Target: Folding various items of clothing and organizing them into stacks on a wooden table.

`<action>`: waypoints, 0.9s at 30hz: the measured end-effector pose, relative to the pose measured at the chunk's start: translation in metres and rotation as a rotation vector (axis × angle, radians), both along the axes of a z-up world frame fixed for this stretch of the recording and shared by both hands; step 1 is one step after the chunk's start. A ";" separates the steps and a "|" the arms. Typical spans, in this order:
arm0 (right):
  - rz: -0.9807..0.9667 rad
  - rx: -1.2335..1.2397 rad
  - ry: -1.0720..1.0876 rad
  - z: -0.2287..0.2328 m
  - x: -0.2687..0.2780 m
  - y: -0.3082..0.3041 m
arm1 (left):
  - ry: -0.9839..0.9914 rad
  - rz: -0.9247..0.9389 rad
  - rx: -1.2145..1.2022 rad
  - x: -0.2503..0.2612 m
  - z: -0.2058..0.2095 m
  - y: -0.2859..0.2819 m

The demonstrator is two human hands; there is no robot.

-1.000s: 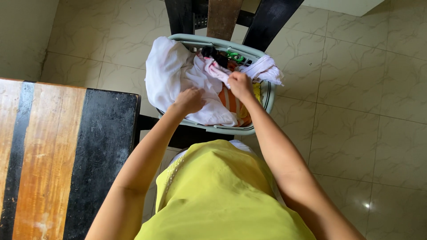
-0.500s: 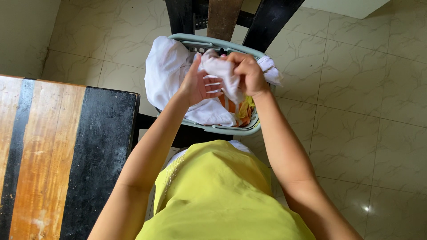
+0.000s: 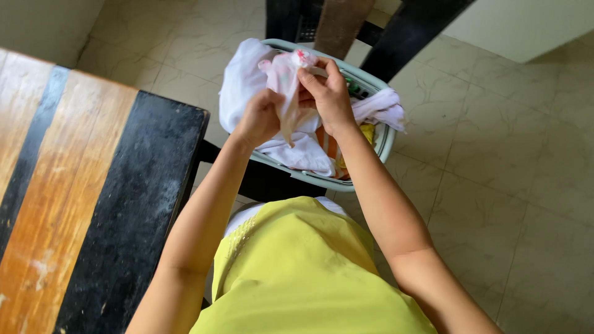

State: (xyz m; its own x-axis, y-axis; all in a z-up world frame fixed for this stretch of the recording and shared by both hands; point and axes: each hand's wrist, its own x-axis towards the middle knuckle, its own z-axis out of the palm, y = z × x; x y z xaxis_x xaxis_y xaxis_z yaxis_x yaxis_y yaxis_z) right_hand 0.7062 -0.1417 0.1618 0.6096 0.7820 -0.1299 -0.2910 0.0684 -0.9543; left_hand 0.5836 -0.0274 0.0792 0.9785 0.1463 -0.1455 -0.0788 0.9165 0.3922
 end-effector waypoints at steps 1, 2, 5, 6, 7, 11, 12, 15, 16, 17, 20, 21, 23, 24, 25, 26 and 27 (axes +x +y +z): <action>0.004 0.041 0.024 -0.004 -0.003 0.007 | 0.073 -0.002 0.198 -0.006 -0.027 0.005; 0.011 0.081 0.049 -0.009 -0.006 0.014 | 0.151 -0.002 0.394 -0.013 -0.054 0.010; 0.171 0.089 -0.129 -0.039 -0.016 0.034 | 0.382 0.001 0.820 -0.049 -0.013 0.014; 0.203 0.093 -0.127 -0.036 -0.024 0.041 | 0.396 0.031 0.815 -0.062 -0.009 0.020; 0.254 0.122 -0.125 -0.034 -0.032 0.048 | 0.507 0.111 0.798 -0.076 -0.006 0.027; 0.529 0.172 -0.026 -0.012 -0.076 0.080 | 0.679 0.522 0.690 -0.138 0.001 0.050; 0.561 0.175 -0.023 -0.005 -0.088 0.088 | 0.691 0.552 0.682 -0.156 0.015 0.052; 0.788 0.178 0.002 0.016 -0.127 0.116 | 0.551 0.756 0.974 -0.210 0.049 0.058; 0.883 0.229 0.099 0.023 -0.142 0.125 | 0.481 0.729 1.103 -0.230 0.055 0.059; 0.977 0.277 0.199 0.030 -0.158 0.134 | 0.413 0.697 1.232 -0.249 0.061 0.060; 0.988 0.290 0.211 0.030 -0.199 0.171 | 0.354 0.719 1.140 -0.312 0.055 0.077; 1.014 0.291 0.212 0.030 -0.212 0.182 | 0.367 0.743 1.140 -0.335 0.056 0.081; 1.024 0.309 0.148 0.030 -0.239 0.204 | 0.388 0.843 1.090 -0.382 0.056 0.086; 1.050 0.310 0.150 0.028 -0.255 0.211 | 0.401 0.866 1.089 -0.402 0.060 0.086; 1.046 0.331 0.092 0.027 -0.271 0.218 | 0.465 0.926 1.128 -0.423 0.064 0.085; 1.041 0.355 0.030 0.026 -0.286 0.226 | 0.528 0.986 1.167 -0.442 0.067 0.084; 1.066 0.358 0.030 0.030 -0.303 0.233 | 0.539 1.010 1.165 -0.459 0.072 0.085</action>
State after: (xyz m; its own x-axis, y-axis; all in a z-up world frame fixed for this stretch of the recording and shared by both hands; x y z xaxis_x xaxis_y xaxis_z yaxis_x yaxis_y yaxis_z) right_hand 0.4030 0.0911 0.1914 -0.3918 0.8973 0.2035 -0.3871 0.0399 -0.9212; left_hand 0.1244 0.0578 0.1507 0.2980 0.9284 0.2221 -0.0610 -0.2137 0.9750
